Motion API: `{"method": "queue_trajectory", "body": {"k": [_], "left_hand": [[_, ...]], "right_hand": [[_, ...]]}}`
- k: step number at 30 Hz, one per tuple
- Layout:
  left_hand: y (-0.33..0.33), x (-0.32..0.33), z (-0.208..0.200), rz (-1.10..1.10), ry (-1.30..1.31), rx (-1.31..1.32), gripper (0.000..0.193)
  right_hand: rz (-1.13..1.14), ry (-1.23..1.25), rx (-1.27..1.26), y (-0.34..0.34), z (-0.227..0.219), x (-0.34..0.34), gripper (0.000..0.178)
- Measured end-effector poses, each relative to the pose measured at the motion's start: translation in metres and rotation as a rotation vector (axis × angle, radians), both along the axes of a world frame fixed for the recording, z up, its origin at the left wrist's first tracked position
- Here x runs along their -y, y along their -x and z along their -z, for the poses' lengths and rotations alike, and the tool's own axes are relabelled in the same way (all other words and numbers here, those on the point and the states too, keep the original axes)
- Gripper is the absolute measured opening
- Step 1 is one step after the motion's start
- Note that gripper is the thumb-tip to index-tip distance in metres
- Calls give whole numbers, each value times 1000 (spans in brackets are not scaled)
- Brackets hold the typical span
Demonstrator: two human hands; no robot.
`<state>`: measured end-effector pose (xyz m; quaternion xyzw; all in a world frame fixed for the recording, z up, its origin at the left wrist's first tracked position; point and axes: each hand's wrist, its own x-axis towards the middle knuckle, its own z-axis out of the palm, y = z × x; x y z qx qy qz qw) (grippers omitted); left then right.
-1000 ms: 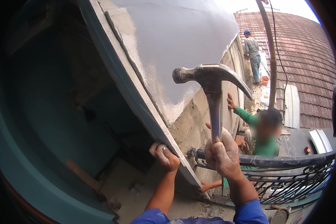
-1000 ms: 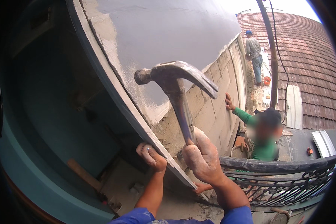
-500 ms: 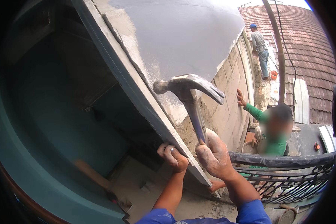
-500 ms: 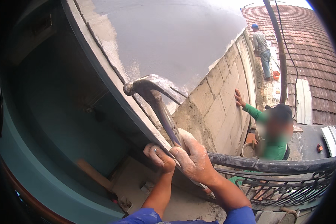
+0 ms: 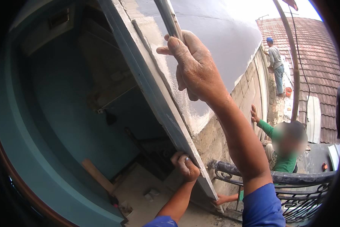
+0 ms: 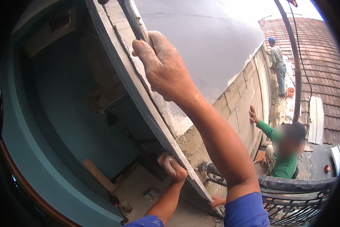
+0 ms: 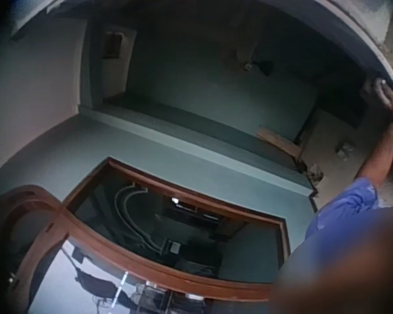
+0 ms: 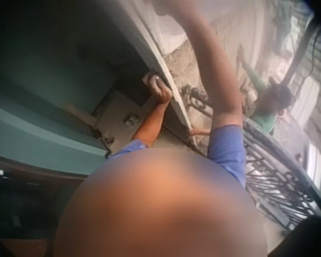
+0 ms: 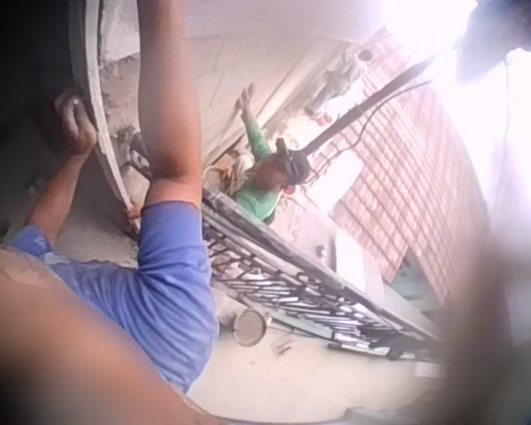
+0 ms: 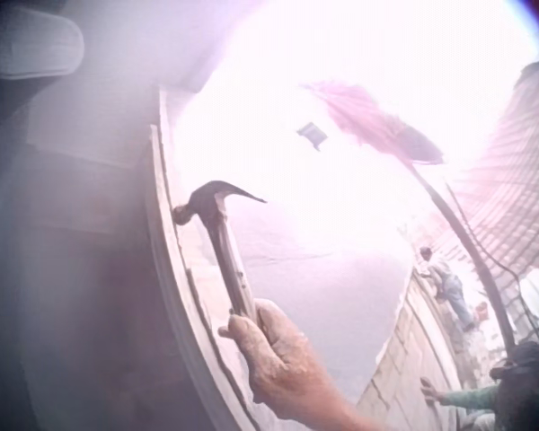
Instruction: The person positions a long metal window frame against a wall opening on a balcony and secures it by hammering nails into the frame and wall. Another worker is visible nearby performing masonry work.
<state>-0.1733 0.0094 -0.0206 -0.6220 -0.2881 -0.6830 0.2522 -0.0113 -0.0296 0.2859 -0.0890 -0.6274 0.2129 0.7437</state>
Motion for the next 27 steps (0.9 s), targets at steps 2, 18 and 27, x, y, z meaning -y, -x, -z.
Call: {"method": "queue_trajectory", "body": {"k": [2,18,27], "left_hand": [[1,-1,0,28,-17,11,14],[0,1,3,110,81,88,14],[19,4,-3,519,145,113,19]], "right_hand": [[53,-32,-3,6,-8,-5,41],[-39,417,14,29,204,76,26],[108,592,-97,94,260,78,22]]}}
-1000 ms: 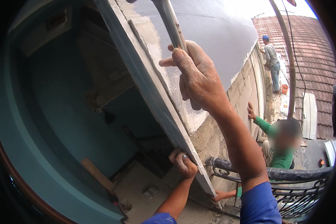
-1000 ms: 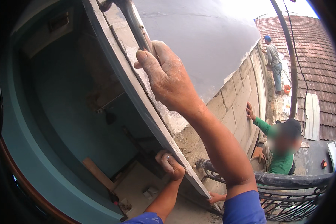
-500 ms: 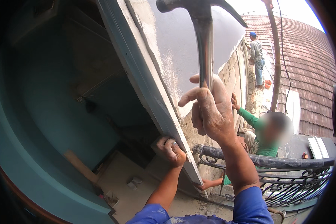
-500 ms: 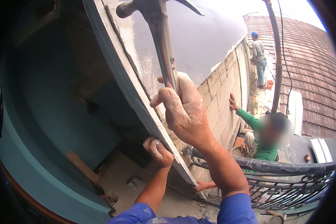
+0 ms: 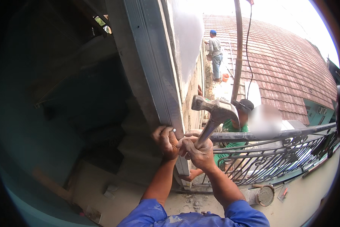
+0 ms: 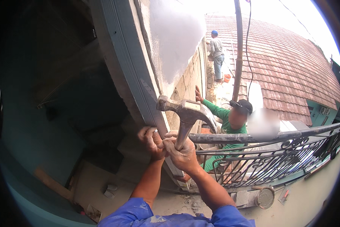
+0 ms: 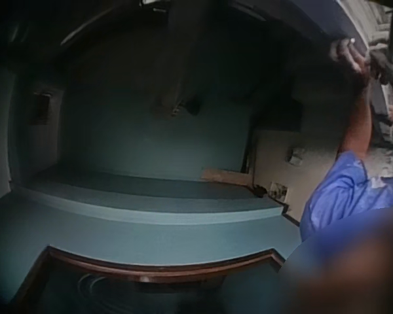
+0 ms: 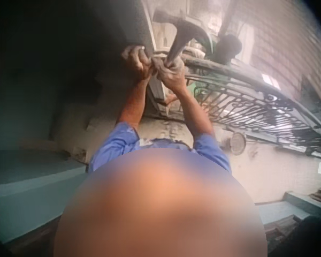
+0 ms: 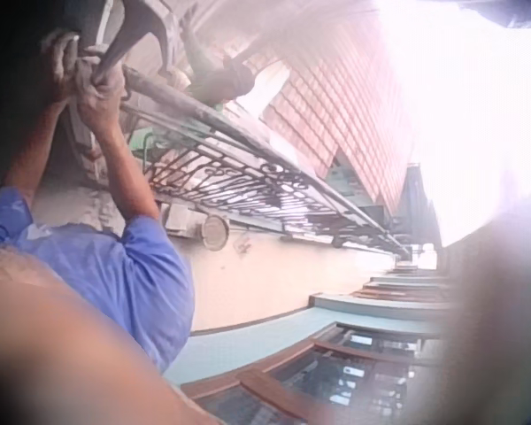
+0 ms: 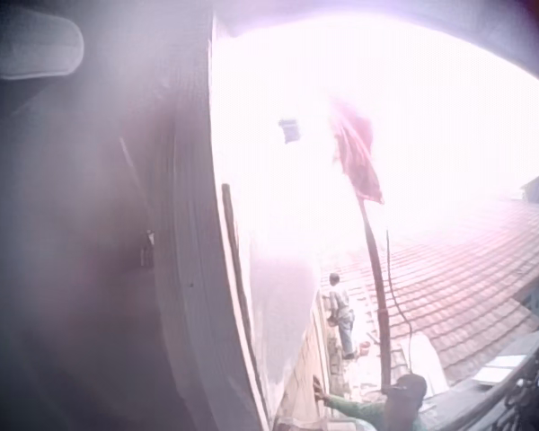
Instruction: The person positions a long metal window frame against a wall opening on a balcony and secures it by hammering nails into the frame and wall. Another worker is visible nearby performing masonry work.
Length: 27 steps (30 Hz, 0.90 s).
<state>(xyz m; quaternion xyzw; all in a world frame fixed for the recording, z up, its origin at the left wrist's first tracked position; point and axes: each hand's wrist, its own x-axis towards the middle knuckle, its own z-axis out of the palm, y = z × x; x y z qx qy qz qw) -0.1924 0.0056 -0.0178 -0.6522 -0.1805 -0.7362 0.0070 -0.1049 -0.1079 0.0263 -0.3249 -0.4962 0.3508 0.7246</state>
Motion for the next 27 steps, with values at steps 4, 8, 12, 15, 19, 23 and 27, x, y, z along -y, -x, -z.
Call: {"method": "queue_trajectory", "body": {"k": [4,8,12,15,19,23,27], "left_hand": [[8,4,-7,412,71,135,19],[32,-4,-8,368,171,-25,14],[51,-16,-9,514,227,-114,16],[61,-24,-14,680,306,-99,15],[79,-31,-21,734,289,-21,14],[92,-32,-28,818,361,154,14],[95,-23,-37,825,501,219,11]], "right_hand": [[160,153,-29,34,15,-4,24],[221,112,-86,52,21,-8,24],[217,109,-87,59,28,-17,21],[268,91,-95,66,36,-33,18],[343,-24,-118,73,47,-51,16],[368,-44,-150,72,54,-57,14],[374,-61,-142,72,55,-57,12]]}}
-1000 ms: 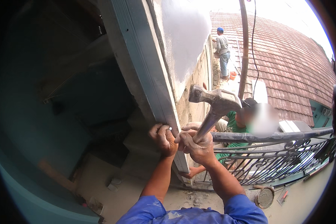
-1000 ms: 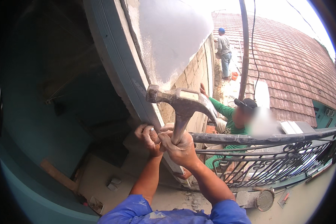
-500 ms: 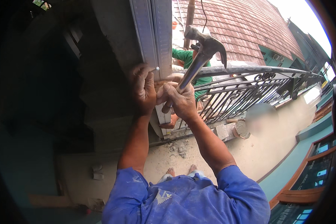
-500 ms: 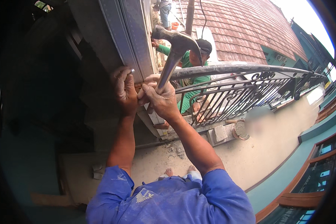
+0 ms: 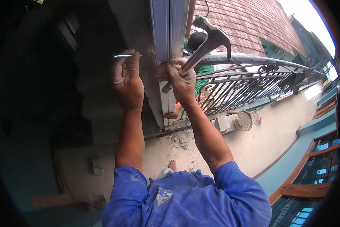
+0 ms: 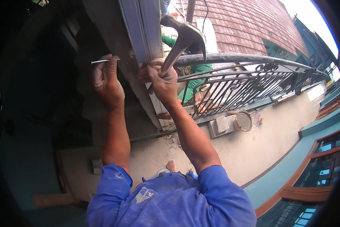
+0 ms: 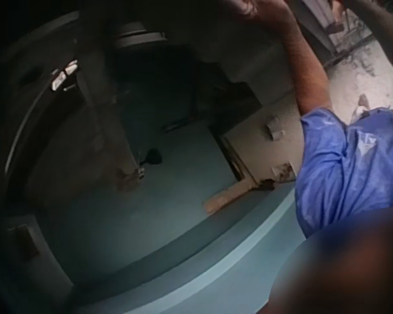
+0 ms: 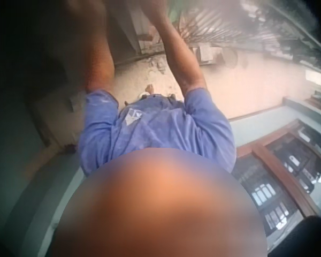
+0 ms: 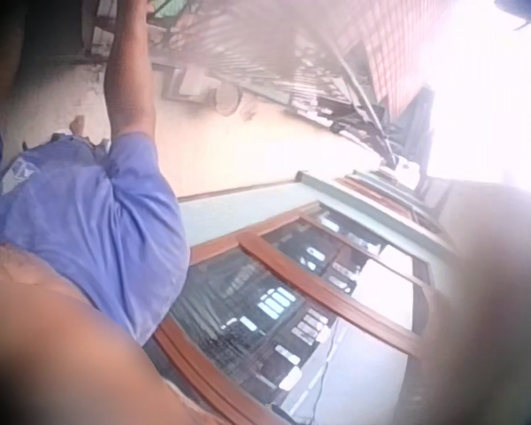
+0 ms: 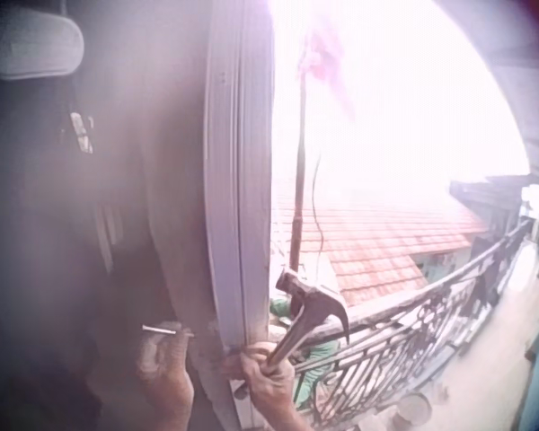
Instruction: The person positions a long metal window frame against a wall opening on a balcony and secures it by hammering nails into the frame and wall. Another worker is visible nearby performing masonry work.
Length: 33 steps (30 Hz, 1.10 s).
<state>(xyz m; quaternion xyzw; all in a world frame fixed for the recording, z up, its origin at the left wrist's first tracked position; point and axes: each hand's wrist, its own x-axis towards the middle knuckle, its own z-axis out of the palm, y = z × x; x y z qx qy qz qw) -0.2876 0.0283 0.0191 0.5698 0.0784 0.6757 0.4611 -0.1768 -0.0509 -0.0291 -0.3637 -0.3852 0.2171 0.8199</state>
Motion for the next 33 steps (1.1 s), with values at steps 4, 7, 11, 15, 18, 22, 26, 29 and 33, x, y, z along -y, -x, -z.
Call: {"method": "queue_trajectory", "body": {"k": [4,7,11,15,18,22,26,29,33], "left_hand": [[-18,15,-9,41,28,133,12],[-33,25,-13,5,58,134,14],[-50,30,-16,-19,12,178,13],[-65,30,-16,-94,-29,186,15],[-75,28,-11,-192,-33,165,16],[-87,18,-7,-321,-137,164,16],[-97,7,-5,-483,-286,188,14],[-99,5,-4,-563,-353,175,13],[-100,5,-8,-656,-402,150,11]], "right_hand": [[23,16,-4,2,-2,-1,11],[91,8,61,3,-2,0,9],[153,-17,132,1,2,-1,7],[254,-35,184,-1,6,-5,6],[211,-8,103,-1,7,-4,5],[164,120,73,0,7,25,20],[129,111,125,-2,16,86,51],[138,109,195,-4,26,132,59],[289,147,497,-1,34,162,52]]}}
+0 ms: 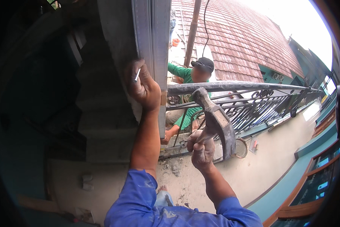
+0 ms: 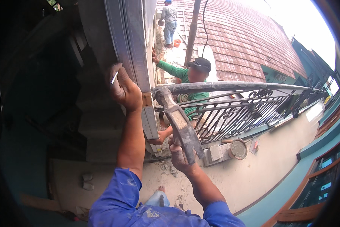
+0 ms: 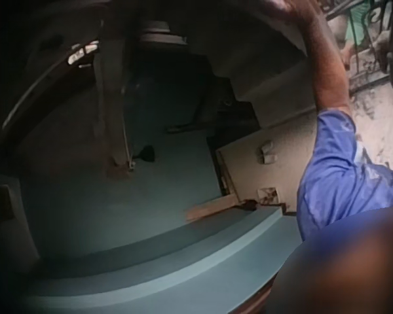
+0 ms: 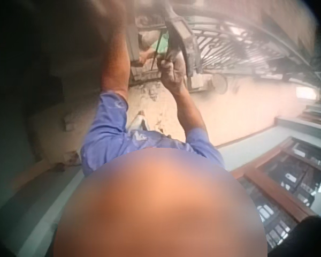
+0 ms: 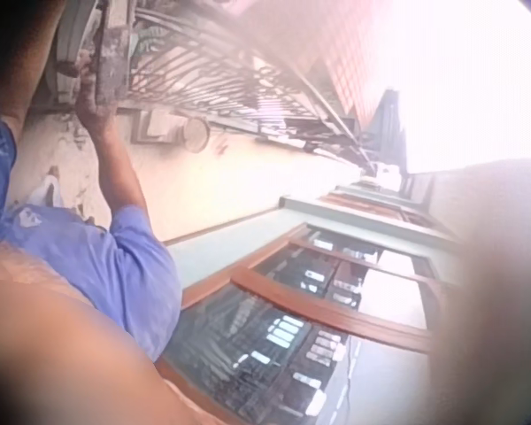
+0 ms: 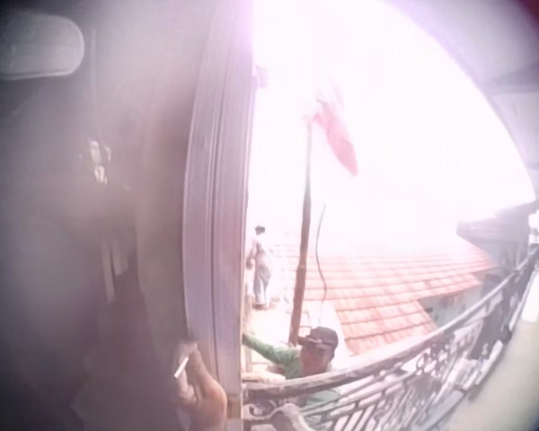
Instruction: The person positions a long metal window frame against a wall opening on a balcony and secures it by hammering nails into the frame and wall. Another worker is visible nearby performing masonry work.
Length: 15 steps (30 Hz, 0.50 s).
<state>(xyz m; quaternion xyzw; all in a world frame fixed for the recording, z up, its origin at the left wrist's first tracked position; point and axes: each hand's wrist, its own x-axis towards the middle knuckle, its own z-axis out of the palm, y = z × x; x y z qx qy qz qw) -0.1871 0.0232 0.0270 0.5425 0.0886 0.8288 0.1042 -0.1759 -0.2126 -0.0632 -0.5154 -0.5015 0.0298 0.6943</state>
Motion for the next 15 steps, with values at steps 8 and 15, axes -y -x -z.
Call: {"method": "queue_trajectory", "body": {"k": [8,15], "left_hand": [[-11,-2,1,-118,-99,34,16],[-20,-6,0,4,-19,167,20]], "right_hand": [[-32,133,204,-15,-5,-11,21],[8,158,360,-15,-22,-28,18]]}}
